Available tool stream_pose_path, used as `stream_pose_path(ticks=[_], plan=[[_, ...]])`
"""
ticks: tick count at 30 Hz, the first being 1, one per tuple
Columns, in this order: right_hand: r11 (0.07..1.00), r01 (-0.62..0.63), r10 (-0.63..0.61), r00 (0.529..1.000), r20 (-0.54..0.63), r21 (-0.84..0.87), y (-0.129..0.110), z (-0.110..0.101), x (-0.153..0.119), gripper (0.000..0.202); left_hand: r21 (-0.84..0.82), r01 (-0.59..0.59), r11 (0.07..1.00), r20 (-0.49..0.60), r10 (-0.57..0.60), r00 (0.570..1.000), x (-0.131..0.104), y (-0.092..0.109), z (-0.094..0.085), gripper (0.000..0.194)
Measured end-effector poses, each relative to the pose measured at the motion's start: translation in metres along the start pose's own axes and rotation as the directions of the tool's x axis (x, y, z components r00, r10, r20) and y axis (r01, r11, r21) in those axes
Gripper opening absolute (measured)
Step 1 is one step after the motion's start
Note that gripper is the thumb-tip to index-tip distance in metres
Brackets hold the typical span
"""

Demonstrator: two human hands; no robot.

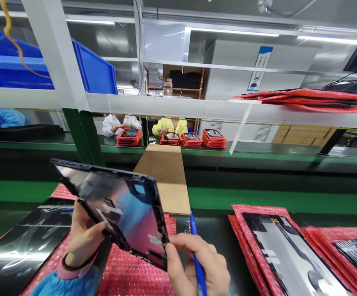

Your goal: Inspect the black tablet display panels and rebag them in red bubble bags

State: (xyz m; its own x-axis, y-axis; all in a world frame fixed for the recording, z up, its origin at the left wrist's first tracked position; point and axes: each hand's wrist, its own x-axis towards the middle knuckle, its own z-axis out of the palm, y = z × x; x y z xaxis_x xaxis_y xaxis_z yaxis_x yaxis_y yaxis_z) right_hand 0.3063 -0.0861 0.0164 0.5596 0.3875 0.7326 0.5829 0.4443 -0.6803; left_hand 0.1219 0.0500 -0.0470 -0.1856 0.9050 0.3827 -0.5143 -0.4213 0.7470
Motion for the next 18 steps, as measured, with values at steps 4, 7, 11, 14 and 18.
stream_pose_path(ticks=[4,7,11,14,18], plan=[[0.934,-0.289,0.237,0.941,0.242,0.209,0.011,0.000,0.012,0.006,0.016,0.105,0.994,0.169,-0.106,0.980,0.005,0.022,0.024,0.061],[0.813,-0.483,0.351,0.852,0.389,0.324,0.012,0.002,0.017,0.017,-0.011,0.173,0.985,0.259,-0.164,0.952,0.009,0.037,0.039,0.051],[0.844,-0.476,0.374,0.852,0.366,0.247,0.014,0.004,0.021,0.018,-0.002,0.234,0.972,0.266,-0.225,0.937,0.010,0.043,0.046,0.049],[0.849,-0.477,0.388,0.854,0.347,0.226,0.024,0.005,0.021,0.018,0.038,0.283,0.958,0.293,-0.281,0.914,0.009,0.044,0.046,0.049],[0.791,-0.550,0.453,0.821,0.347,0.268,0.041,0.010,0.021,0.023,0.098,0.321,0.942,0.288,-0.335,0.897,0.009,0.044,0.048,0.049]])
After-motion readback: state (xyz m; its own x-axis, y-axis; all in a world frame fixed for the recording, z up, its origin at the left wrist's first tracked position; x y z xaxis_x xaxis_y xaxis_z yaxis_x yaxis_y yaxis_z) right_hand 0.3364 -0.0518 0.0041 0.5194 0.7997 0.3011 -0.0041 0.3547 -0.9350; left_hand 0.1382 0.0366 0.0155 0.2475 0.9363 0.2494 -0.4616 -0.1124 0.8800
